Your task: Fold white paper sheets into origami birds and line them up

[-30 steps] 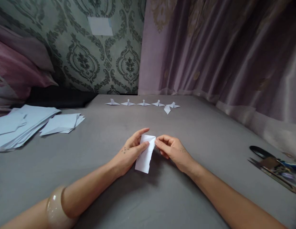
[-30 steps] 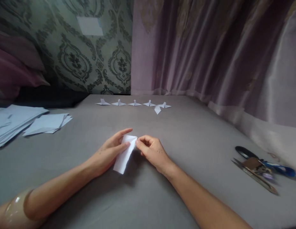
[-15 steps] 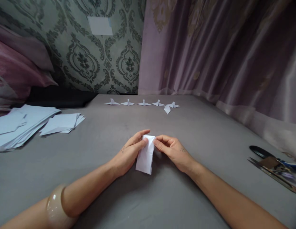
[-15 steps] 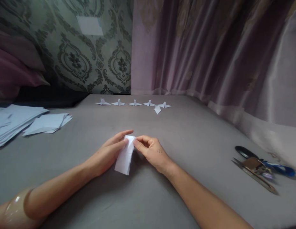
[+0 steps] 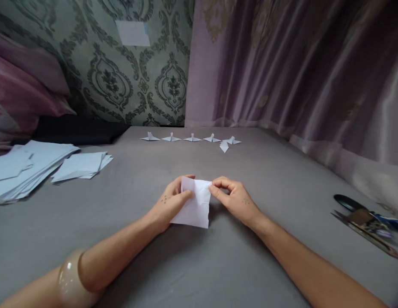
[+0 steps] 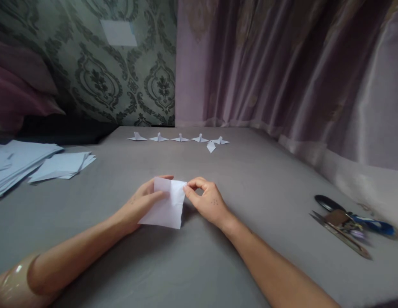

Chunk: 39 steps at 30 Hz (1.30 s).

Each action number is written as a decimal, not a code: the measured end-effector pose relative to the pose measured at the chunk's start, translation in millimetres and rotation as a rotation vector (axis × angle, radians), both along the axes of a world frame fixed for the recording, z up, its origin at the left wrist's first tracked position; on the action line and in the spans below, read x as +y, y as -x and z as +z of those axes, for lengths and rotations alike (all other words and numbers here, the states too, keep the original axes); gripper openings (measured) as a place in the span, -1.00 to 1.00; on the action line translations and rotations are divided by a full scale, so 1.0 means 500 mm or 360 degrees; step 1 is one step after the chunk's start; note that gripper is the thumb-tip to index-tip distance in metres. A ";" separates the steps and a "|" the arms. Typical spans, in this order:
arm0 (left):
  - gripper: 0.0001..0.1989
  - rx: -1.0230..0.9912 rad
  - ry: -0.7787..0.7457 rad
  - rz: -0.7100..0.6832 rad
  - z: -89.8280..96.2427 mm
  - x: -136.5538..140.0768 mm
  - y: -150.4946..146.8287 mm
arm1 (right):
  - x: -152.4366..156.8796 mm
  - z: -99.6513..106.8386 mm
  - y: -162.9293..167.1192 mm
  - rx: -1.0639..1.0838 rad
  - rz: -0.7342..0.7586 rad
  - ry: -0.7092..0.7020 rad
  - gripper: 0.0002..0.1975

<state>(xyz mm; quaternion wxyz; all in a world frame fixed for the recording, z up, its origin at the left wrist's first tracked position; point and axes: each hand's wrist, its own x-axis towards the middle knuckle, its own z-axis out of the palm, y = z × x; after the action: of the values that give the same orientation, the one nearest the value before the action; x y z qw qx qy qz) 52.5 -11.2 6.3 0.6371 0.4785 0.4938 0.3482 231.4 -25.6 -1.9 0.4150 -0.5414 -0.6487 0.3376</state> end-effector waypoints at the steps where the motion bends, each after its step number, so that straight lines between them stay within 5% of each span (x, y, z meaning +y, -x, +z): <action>1: -0.56 -0.0008 0.0003 0.0038 -0.005 0.004 0.000 | 0.005 -0.007 -0.008 -0.0106 -0.0060 -0.0106 -0.85; 5: -0.71 -0.0036 0.0008 0.0268 -0.022 0.020 0.005 | 0.011 -0.020 -0.028 -0.0742 -0.0355 -0.0663 -0.55; 8: -0.68 -0.0095 -0.0008 0.0447 -0.031 0.031 0.008 | -0.005 -0.014 -0.018 -0.0944 -0.0227 -0.0823 -0.45; 13: -0.64 -0.0212 0.0000 0.0382 -0.035 0.031 0.008 | -0.026 -0.019 0.015 -0.1192 0.0209 -0.0880 -0.58; 17: -0.65 -0.0268 -0.0021 0.0277 -0.035 0.027 0.007 | -0.017 -0.033 0.016 -0.1277 0.0208 -0.0938 -0.74; 28: -0.54 -0.0001 -0.0184 0.0448 -0.055 0.070 0.038 | -0.005 -0.029 0.014 -0.1580 0.0311 -0.0841 -0.73; 31: -0.57 0.0241 -0.0483 0.0472 -0.061 0.075 0.047 | -0.004 -0.027 0.016 -0.1602 0.0336 -0.0812 -0.76; 35: -0.71 0.0994 -0.1363 0.0364 -0.052 0.051 0.045 | -0.003 -0.022 0.016 -0.1662 0.0395 -0.0769 -0.80; 39: -0.83 0.1481 -0.1607 -0.0303 -0.043 0.005 0.029 | -0.006 -0.020 0.010 -0.1600 0.0419 -0.0735 -0.80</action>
<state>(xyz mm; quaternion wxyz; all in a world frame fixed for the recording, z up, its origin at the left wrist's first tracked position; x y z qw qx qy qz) 38.1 -8.7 -15.1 0.0861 0.8573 0.4490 0.2367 226.2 -28.7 -11.7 0.1174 -0.4453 -0.8854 -0.0634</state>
